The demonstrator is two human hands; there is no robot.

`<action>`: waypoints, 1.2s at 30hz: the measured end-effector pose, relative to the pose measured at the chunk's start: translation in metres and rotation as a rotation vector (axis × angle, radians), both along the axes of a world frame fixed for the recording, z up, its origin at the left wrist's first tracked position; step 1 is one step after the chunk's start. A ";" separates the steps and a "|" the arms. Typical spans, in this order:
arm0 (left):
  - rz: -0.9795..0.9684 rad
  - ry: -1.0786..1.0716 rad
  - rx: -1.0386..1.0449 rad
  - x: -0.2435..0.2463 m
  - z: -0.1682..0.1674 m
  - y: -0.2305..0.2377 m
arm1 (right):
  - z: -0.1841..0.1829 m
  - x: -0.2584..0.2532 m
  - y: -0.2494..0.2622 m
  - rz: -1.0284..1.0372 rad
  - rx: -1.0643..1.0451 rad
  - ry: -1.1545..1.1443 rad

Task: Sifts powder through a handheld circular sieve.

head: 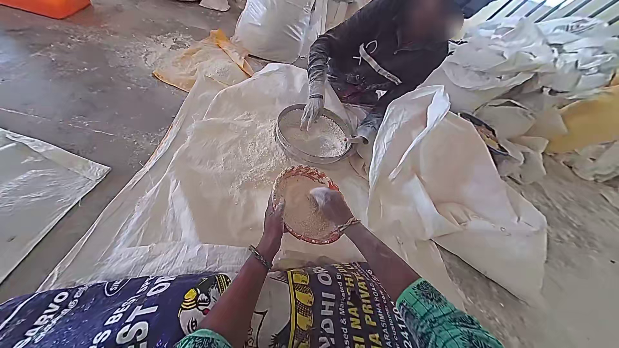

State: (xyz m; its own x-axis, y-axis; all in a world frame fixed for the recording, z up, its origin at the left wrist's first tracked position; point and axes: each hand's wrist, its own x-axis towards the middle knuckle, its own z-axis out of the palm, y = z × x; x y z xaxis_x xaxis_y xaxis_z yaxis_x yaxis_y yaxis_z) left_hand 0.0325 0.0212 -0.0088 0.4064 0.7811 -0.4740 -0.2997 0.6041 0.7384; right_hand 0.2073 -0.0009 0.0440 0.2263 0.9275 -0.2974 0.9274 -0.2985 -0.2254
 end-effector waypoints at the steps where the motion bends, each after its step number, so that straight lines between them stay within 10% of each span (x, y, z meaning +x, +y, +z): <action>1: 0.007 -0.006 0.012 -0.001 0.000 0.000 | -0.001 -0.001 0.012 -0.088 0.002 -0.003; 6: -0.014 -0.029 0.026 -0.005 -0.006 0.000 | -0.011 -0.057 0.033 -0.066 -0.155 0.328; 13: -0.039 0.023 0.020 -0.004 -0.002 0.008 | 0.008 -0.026 -0.015 0.341 -0.403 0.055; 20: -0.089 0.017 0.023 -0.006 0.002 0.003 | 0.002 -0.025 0.029 0.571 -0.064 -0.123; 30: 0.048 0.019 -0.137 -0.002 0.001 0.012 | 0.013 0.006 0.021 0.061 -0.503 -0.116; 36: 0.025 0.027 -0.130 -0.005 -0.002 0.010 | 0.034 -0.015 -0.009 0.166 -0.205 0.311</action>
State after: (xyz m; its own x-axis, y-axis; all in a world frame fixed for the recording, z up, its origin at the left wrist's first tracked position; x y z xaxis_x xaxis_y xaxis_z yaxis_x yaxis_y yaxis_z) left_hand 0.0273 0.0312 -0.0108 0.3731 0.7222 -0.5824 -0.2965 0.6877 0.6627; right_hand 0.1928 -0.0103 0.0777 -0.0513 0.8584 -0.5104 0.8636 -0.2185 -0.4543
